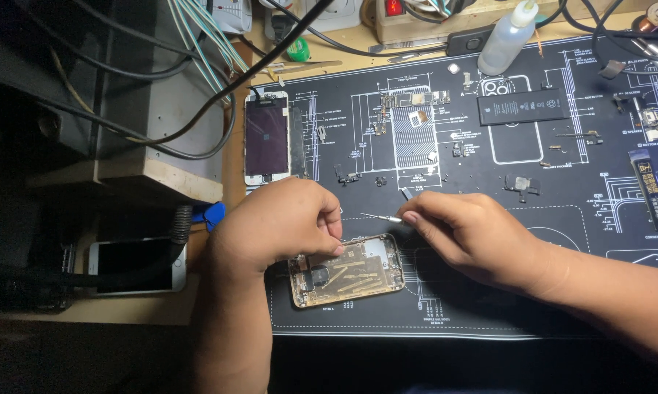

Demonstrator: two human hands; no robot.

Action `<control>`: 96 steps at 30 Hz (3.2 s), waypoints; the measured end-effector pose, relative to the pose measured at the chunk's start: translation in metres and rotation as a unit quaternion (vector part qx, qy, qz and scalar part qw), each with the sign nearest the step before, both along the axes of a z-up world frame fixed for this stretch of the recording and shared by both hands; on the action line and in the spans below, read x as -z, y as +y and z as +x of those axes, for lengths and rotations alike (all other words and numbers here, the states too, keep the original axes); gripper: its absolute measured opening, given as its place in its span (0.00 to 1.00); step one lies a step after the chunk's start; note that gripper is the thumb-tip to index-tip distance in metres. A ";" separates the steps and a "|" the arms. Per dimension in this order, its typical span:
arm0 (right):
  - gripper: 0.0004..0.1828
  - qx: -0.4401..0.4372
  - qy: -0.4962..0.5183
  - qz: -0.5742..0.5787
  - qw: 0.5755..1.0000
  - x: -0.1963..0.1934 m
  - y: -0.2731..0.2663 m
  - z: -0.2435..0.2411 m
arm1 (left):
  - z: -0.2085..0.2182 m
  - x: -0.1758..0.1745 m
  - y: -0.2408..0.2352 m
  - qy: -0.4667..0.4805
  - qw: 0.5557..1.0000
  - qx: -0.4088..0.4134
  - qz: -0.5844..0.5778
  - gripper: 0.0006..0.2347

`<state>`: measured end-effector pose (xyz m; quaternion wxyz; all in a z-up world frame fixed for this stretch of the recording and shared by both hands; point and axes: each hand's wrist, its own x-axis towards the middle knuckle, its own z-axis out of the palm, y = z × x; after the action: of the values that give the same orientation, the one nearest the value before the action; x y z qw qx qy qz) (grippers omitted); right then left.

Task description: The person uses a precision screwdriver to remove screws from a disassembled smartphone chassis. They carefully unscrew fasteners from the metal frame and place them on the work mat, then continue to remove additional screws from different sections of the device.

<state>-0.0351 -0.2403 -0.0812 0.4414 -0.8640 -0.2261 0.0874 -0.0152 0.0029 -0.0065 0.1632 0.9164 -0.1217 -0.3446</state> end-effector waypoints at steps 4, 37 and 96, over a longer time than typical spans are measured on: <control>0.09 0.007 -0.010 0.023 1.000 -0.004 0.000 -0.002 | -0.007 -0.003 -0.003 -0.004 1.000 -0.008 0.027 0.04; 0.12 -0.096 -0.174 0.030 0.980 0.012 0.020 -0.031 | -0.013 -0.004 0.031 0.063 0.991 -0.099 0.057 0.04; 0.15 -0.173 -0.289 -0.047 0.940 0.012 0.054 -0.047 | -0.023 -0.007 0.031 0.074 0.981 -0.175 0.040 0.06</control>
<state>-0.0819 -0.1860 -0.0933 0.2941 -0.8191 -0.4859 -0.0802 -0.0381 0.0335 0.0002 0.1922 0.9013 0.0666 -0.3825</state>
